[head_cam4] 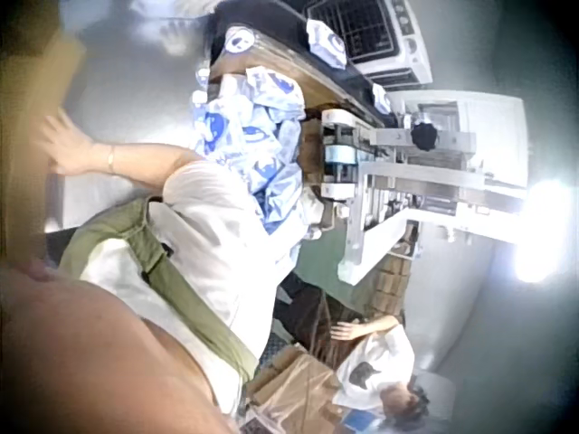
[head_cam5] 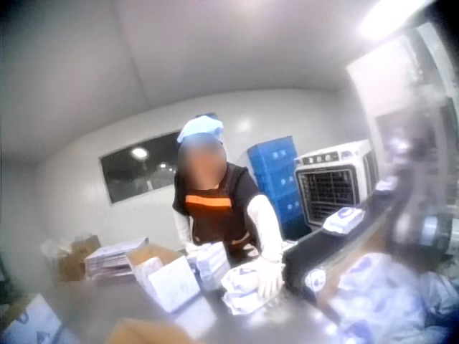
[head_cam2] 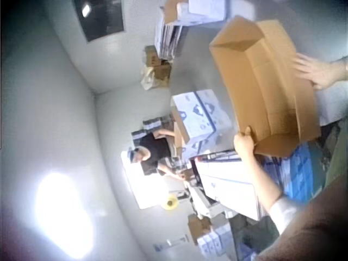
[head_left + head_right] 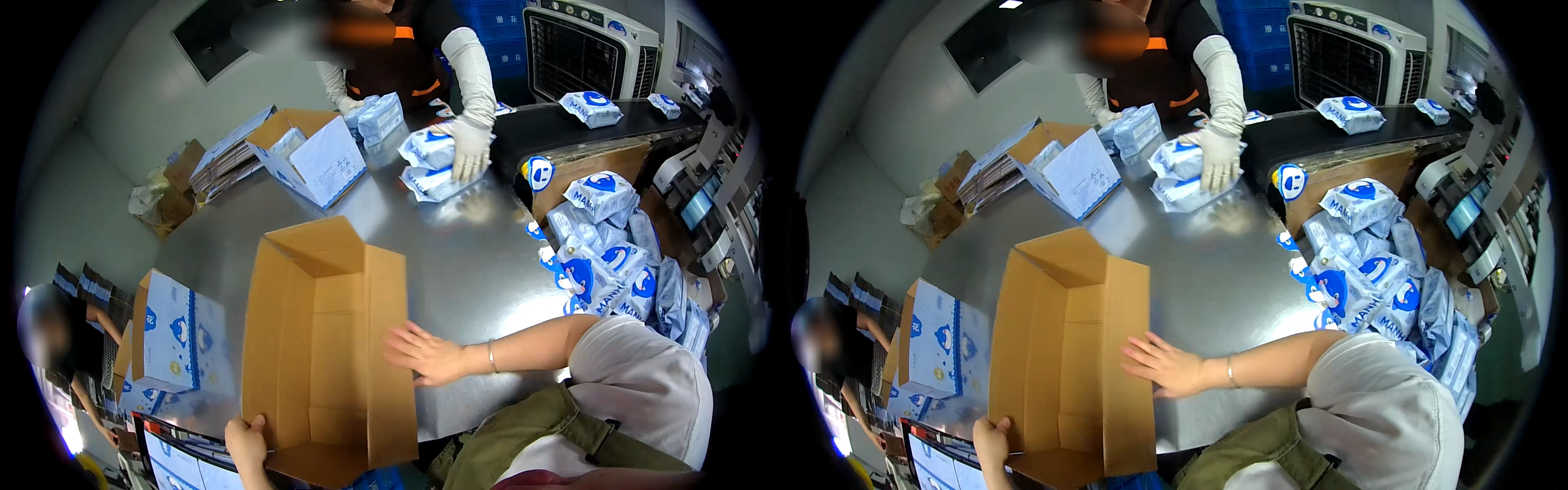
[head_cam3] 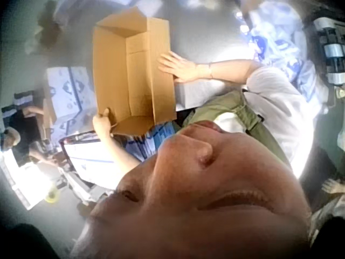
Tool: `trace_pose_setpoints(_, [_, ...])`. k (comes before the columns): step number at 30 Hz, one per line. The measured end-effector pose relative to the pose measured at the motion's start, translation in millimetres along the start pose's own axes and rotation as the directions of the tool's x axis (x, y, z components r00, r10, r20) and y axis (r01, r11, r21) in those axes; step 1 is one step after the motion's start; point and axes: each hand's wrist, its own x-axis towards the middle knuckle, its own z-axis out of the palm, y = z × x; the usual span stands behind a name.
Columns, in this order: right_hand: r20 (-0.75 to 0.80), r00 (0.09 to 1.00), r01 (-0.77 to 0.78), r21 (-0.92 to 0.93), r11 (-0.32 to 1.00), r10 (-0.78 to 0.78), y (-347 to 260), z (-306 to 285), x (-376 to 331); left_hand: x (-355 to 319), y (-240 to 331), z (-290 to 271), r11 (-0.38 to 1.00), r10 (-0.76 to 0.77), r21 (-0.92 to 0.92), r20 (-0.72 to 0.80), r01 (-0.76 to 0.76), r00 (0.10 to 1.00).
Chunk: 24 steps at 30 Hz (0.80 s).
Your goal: The person repeatedly assembles cardboard boxes and packs them with multiple blue packages of wipes before placing the filled boxes onto a stack.
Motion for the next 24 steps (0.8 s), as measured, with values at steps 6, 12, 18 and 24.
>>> trace_pose_setpoints(6, [0.004, 0.998, -0.067, 0.050, 0.996, 0.067, 20.4, 24.2, 64.5, 31.4, -12.7, -2.6, 0.999, 0.019, 0.027, -0.040, -0.017, 0.999])
trace_pose_setpoints(12, [-0.097, 0.993, -0.043, 0.216, 0.975, 0.065, 29.1, 25.8, 60.5, 18.3, 23.5, -21.2, 0.977, -0.115, 0.179, -0.007, 0.114, 0.993])
trace_pose_setpoints(18, [0.042, 0.999, 0.016, 0.092, 0.996, -0.020, 56.5, -0.8, 53.4, 21.3, 33.5, -20.0, 0.978, -0.117, 0.176, 0.029, 0.110, 0.993])
trace_pose_setpoints(24, [-0.269, 0.954, -0.213, -0.290, 0.933, 0.134, 162.5, -122.9, 28.2, 5.4, 51.6, -30.4, 0.975, -0.153, 0.163, 0.006, 0.150, 0.988])
